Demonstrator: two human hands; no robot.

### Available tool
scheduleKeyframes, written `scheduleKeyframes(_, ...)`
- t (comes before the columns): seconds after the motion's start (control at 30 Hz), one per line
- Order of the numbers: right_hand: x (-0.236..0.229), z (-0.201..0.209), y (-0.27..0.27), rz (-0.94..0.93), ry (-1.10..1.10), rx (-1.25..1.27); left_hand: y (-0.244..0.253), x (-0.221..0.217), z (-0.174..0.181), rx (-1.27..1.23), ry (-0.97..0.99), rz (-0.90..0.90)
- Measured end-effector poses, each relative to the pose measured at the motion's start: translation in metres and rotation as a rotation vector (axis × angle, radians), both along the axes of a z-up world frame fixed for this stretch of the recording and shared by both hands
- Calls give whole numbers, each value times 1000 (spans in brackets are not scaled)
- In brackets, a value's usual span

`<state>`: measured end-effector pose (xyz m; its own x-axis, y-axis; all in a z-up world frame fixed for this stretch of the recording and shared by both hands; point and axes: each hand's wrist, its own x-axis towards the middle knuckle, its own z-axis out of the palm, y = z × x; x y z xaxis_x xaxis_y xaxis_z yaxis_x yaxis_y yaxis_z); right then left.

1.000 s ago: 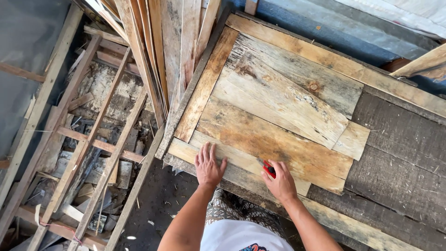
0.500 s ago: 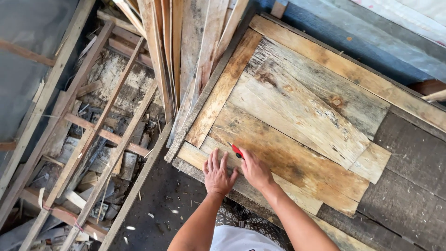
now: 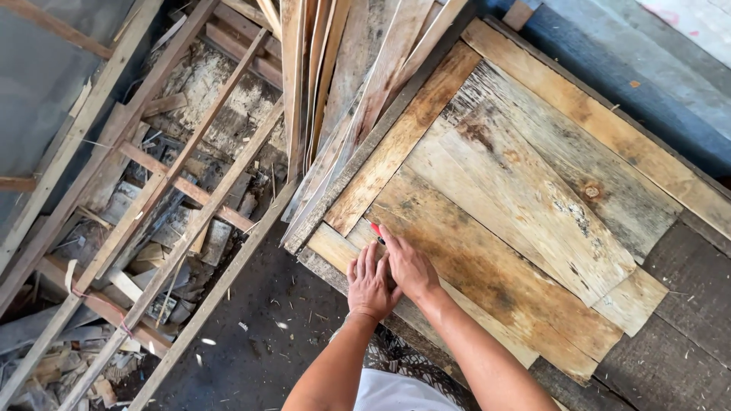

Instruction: Marking lines on wooden planks using a utility knife for cutting.

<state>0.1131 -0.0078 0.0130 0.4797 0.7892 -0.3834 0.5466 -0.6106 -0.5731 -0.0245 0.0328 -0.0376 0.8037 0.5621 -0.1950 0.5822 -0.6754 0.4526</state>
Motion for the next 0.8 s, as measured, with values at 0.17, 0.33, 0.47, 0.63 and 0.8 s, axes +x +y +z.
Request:
scheduleKeyframes(0.17, 2, -8, -1, 44, -47, 58, 1, 2, -1, -19, 29, 5)
scheduleKeyframes(0.33, 2, -8, 0, 70, -46, 29, 1, 1, -1, -18, 53, -10)
scheduleKeyframes(0.47, 2, -9, 0, 86, -45, -6, 0, 1, -1, -16, 61, -8)
scheduleKeyframes(0.63, 2, -6, 1, 91, -65, 3, 1, 2, 0, -28, 80, -10)
scheduleKeyframes(0.8, 3, -7, 2, 91, -62, 34, 1, 2, 0, -17, 84, -16)
